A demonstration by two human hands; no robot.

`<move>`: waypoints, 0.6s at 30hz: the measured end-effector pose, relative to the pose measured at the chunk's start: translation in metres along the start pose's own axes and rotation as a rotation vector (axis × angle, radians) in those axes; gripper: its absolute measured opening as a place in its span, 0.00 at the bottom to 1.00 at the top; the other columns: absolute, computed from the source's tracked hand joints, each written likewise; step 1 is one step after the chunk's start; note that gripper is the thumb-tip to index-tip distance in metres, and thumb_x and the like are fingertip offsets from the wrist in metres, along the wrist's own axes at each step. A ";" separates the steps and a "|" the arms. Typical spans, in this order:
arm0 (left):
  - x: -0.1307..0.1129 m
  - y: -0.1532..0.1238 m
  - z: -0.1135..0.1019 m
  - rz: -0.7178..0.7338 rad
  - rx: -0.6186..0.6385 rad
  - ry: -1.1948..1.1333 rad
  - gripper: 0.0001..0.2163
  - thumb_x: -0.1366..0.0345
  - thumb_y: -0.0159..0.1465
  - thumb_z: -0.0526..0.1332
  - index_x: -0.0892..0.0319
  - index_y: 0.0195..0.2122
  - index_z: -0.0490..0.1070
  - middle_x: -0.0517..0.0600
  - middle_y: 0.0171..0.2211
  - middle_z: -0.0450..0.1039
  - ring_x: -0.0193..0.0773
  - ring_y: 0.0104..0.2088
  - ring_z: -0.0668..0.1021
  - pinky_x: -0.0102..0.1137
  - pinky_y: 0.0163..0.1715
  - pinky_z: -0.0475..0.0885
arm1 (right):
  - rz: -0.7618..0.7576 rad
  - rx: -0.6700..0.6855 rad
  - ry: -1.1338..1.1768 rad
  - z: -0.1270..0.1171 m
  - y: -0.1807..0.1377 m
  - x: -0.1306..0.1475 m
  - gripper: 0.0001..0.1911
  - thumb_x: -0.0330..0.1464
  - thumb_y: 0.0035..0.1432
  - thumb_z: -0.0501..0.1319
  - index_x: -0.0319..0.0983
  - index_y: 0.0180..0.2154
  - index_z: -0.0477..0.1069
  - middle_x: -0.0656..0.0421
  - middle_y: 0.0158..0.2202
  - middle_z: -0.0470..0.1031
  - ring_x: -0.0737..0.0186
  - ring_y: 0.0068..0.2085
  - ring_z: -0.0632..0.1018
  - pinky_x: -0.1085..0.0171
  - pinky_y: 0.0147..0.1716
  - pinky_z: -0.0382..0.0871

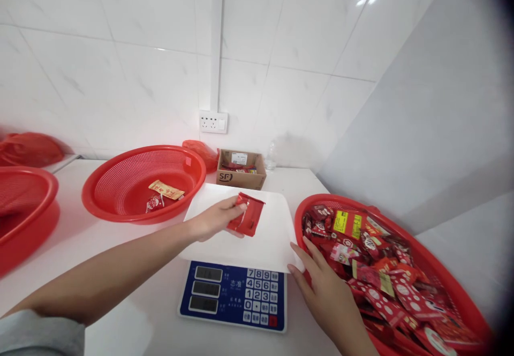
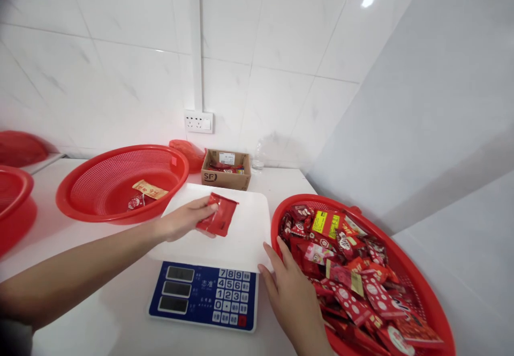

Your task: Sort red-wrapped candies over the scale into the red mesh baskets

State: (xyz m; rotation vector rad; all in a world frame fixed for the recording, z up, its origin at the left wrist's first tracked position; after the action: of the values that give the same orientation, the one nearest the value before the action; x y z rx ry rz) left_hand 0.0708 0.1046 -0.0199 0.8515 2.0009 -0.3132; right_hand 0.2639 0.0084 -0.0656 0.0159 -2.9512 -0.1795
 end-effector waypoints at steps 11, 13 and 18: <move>0.039 -0.071 -0.067 -0.299 -0.563 -0.614 0.14 0.56 0.56 0.64 0.58 0.39 0.70 0.51 0.38 0.78 0.44 0.39 0.80 0.37 0.42 0.75 | 0.012 -0.012 0.037 -0.001 -0.001 -0.001 0.21 0.39 0.63 0.48 0.43 0.55 0.67 0.53 0.63 0.59 0.51 0.51 0.75 0.54 0.41 0.75; 0.039 -0.090 -0.091 -0.359 -0.754 -0.306 0.14 0.55 0.56 0.64 0.57 0.40 0.70 0.48 0.37 0.77 0.44 0.41 0.79 0.38 0.43 0.74 | 0.027 -0.004 0.043 -0.003 -0.001 0.000 0.22 0.39 0.63 0.48 0.42 0.55 0.67 0.53 0.63 0.59 0.50 0.54 0.73 0.54 0.43 0.74; 0.035 -0.121 -0.130 -0.550 -0.904 0.608 0.18 0.56 0.61 0.58 0.50 0.52 0.62 0.45 0.48 0.72 0.53 0.51 0.72 0.49 0.48 0.69 | 0.031 0.001 0.095 -0.009 -0.001 0.006 0.22 0.37 0.63 0.49 0.40 0.56 0.66 0.50 0.63 0.58 0.49 0.56 0.70 0.52 0.49 0.70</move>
State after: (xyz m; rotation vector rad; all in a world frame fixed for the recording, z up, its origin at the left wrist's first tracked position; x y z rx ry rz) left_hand -0.1074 0.0995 0.0098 -0.2260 2.5464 0.6009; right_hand 0.2593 0.0061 -0.0555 -0.0206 -2.8551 -0.1682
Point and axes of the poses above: each hand's wrist, its own y-axis towards the middle knuckle, its own z-axis out of the palm, x = y × z, the point moved 7 cm from there along y, towards the middle knuckle
